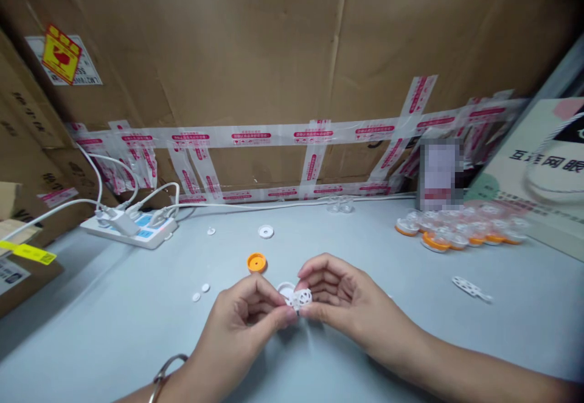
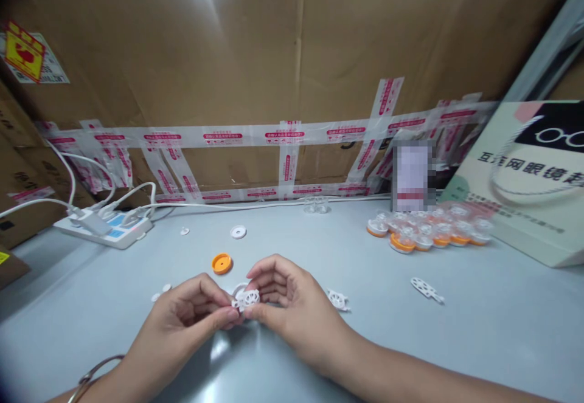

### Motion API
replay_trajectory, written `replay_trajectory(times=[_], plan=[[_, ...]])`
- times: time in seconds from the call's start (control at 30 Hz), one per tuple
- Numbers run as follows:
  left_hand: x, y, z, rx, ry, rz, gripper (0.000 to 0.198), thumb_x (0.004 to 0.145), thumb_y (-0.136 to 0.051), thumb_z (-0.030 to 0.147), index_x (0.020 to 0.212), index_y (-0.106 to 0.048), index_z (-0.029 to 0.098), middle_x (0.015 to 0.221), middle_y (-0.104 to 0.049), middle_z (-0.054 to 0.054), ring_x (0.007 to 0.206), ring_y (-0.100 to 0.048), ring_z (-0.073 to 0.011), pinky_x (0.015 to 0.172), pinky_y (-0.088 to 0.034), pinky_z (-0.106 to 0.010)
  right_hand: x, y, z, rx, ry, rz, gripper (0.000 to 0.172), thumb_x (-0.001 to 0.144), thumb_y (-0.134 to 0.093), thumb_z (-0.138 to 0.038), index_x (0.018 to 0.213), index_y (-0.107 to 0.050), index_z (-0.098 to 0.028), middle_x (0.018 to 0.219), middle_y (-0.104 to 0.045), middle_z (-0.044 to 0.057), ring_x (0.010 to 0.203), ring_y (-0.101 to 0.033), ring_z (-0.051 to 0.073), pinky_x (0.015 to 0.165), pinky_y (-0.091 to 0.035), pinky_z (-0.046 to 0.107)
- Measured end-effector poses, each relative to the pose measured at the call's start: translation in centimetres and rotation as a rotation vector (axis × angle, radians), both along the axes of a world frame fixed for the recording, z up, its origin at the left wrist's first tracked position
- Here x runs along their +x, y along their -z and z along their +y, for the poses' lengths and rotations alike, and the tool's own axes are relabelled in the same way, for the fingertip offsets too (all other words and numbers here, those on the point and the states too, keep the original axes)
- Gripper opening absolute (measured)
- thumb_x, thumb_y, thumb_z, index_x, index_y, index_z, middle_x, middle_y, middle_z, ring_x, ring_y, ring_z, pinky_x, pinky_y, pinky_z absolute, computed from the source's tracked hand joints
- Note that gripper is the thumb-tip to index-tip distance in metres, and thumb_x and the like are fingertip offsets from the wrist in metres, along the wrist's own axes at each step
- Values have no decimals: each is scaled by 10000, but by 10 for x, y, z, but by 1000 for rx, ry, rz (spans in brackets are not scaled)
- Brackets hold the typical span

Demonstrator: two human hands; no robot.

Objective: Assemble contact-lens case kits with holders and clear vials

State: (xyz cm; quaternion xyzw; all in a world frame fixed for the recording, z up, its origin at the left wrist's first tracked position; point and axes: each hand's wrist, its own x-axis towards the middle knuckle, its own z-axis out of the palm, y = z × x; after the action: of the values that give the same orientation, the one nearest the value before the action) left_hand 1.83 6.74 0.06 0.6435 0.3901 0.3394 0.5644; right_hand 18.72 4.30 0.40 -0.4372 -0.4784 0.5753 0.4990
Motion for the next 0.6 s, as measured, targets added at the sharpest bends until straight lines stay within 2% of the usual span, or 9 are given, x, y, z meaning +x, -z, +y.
replay_trajectory(times=[0.07,0.17,0.23,0.33,0.47,0.6], plan=[[-3,-1,2,144,32,93,116,735,-622,243,699,-551,158,658,-639,-13,603,-600,-126,575,-465,-226,3,-1,3,10,12,-22,275,572,-742,-180,764,-545,-195,727,-600,-34,721,-596,106,698,-481,236],[-10,-3,8,448,25,270,96,747,-617,254,781,-572,176,735,-613,-15,661,-565,-139,613,-440,-252,13,-2,10,48,51,-123,215,595,-729,-227,726,-565,-184,708,-612,-25,710,-600,119,709,-479,263],[-13,-4,12,559,10,378,175,724,-648,264,860,-564,193,823,-591,-21,737,-540,-157,655,-422,-270,18,-1,13,91,76,-204,155,617,-709,-225,716,-597,-181,727,-635,-8,728,-610,135,731,-481,286],[-12,0,14,507,73,470,307,697,-680,294,954,-539,203,909,-567,-30,815,-521,-180,698,-409,-289,20,2,14,231,63,-325,71,668,-660,-179,737,-664,-196,831,-652,19,810,-617,153,789,-478,306],[-6,5,14,451,162,480,226,753,-625,277,960,-556,220,902,-577,-18,835,-519,-184,738,-393,-300,13,7,10,412,-21,-481,209,749,-563,-102,812,-707,-240,912,-635,31,850,-613,142,797,-482,288],[-3,5,12,445,160,472,195,758,-620,267,939,-569,216,883,-580,-11,820,-520,-179,736,-384,-292,8,10,9,494,-41,-529,230,763,-550,-72,830,-705,-228,881,-652,36,818,-629,135,755,-504,259]])
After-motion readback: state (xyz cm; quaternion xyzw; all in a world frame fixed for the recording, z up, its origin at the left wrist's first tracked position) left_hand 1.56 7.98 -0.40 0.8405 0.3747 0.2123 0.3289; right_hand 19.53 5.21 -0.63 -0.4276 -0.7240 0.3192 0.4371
